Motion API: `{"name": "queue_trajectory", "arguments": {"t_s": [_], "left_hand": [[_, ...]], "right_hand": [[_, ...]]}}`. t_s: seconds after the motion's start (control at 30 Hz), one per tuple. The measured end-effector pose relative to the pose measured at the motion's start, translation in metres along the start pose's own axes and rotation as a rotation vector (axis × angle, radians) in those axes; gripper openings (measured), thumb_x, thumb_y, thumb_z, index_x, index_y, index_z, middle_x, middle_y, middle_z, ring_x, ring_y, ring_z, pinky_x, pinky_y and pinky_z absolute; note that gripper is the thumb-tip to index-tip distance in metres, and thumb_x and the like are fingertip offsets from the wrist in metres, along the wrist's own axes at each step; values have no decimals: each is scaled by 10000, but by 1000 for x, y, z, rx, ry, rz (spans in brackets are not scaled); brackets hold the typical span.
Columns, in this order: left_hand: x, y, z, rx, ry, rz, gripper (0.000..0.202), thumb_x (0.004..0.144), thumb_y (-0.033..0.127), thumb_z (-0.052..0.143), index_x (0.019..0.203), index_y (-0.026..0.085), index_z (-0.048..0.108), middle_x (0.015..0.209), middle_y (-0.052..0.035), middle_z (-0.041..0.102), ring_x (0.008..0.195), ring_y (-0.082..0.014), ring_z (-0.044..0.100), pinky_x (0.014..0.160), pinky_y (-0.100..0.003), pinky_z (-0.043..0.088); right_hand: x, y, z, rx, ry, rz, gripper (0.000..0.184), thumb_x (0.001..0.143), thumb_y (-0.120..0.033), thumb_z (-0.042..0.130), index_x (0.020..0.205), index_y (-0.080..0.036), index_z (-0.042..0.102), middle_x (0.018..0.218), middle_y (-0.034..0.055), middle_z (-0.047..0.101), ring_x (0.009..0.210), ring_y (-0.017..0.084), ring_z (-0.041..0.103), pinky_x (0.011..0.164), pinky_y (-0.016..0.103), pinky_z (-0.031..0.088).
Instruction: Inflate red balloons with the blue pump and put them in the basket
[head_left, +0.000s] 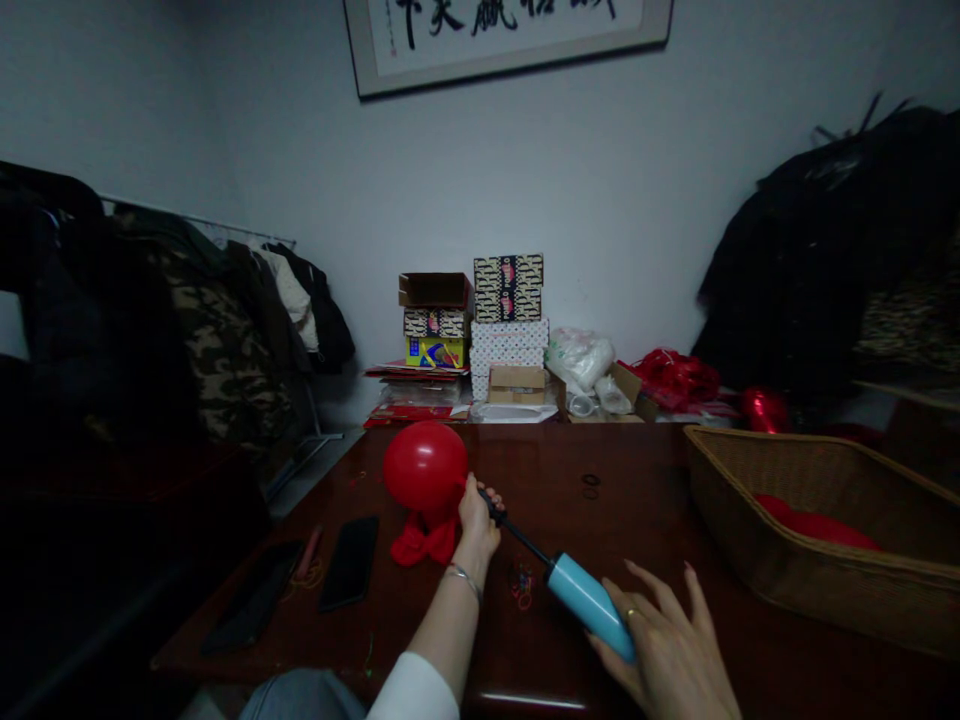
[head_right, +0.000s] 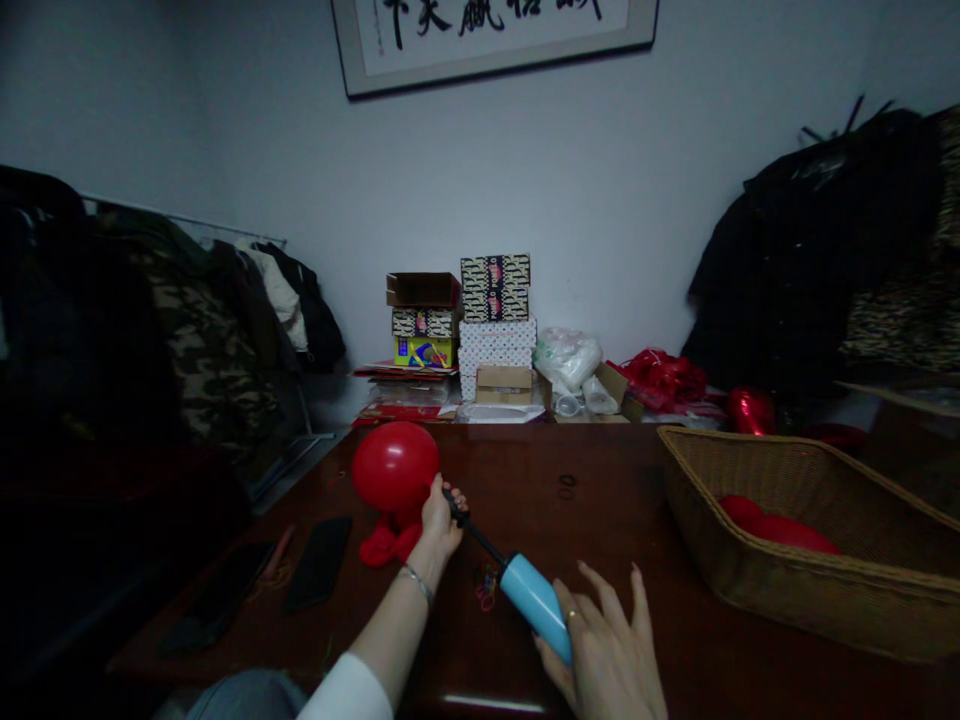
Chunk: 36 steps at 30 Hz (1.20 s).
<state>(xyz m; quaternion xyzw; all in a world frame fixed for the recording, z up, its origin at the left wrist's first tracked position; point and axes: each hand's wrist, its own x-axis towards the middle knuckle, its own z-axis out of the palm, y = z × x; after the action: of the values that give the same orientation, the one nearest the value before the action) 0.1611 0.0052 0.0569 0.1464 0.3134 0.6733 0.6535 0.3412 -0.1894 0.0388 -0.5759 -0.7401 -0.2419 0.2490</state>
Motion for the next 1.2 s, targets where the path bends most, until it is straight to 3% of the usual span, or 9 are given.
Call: {"name": "queue_trajectory", "arguments": {"t_s": [0.2,0.43,0.7,1.0,1.2], "left_hand": [[-11,-14,2,12,-8,-38,271,857,368,529,689,190,411,491,44,426,377,-75,396,392,-183,302],[-10,-22,2,30,26,-36,297,826,400,563,680,196,405,479,54,415,363,-73,382,385,-191,301],[-10,-15,7,39,32,-40,283,848,385,528,687,196,395,470,66,380,353,-63,358,364,-172,262],[3,-3,7,36,3,-10,276,850,373,526,681,199,393,469,66,384,352,-66,363,366,-172,262],[2,-4,12,28,-3,-52,266,841,322,530,655,191,394,485,48,416,373,-71,396,381,-175,292]], "right_hand": [[36,-25,0,63,-66,157,378,707,-370,660,1028,-171,650,873,50,711,1092,301,542,1083,602,49],[55,-37,5,70,-132,206,371,737,-349,637,1057,-161,645,852,62,701,1104,297,530,1091,587,26],[35,-32,11,68,-88,207,415,726,-398,649,1075,-174,635,851,56,703,1090,301,542,1088,594,50],[-14,3,9,5,40,17,439,789,-509,565,1125,-227,594,953,29,708,1059,280,565,1074,609,41],[-14,6,-1,-22,70,17,426,771,-503,591,1083,-214,604,931,13,712,1050,287,567,1066,621,50]]}}
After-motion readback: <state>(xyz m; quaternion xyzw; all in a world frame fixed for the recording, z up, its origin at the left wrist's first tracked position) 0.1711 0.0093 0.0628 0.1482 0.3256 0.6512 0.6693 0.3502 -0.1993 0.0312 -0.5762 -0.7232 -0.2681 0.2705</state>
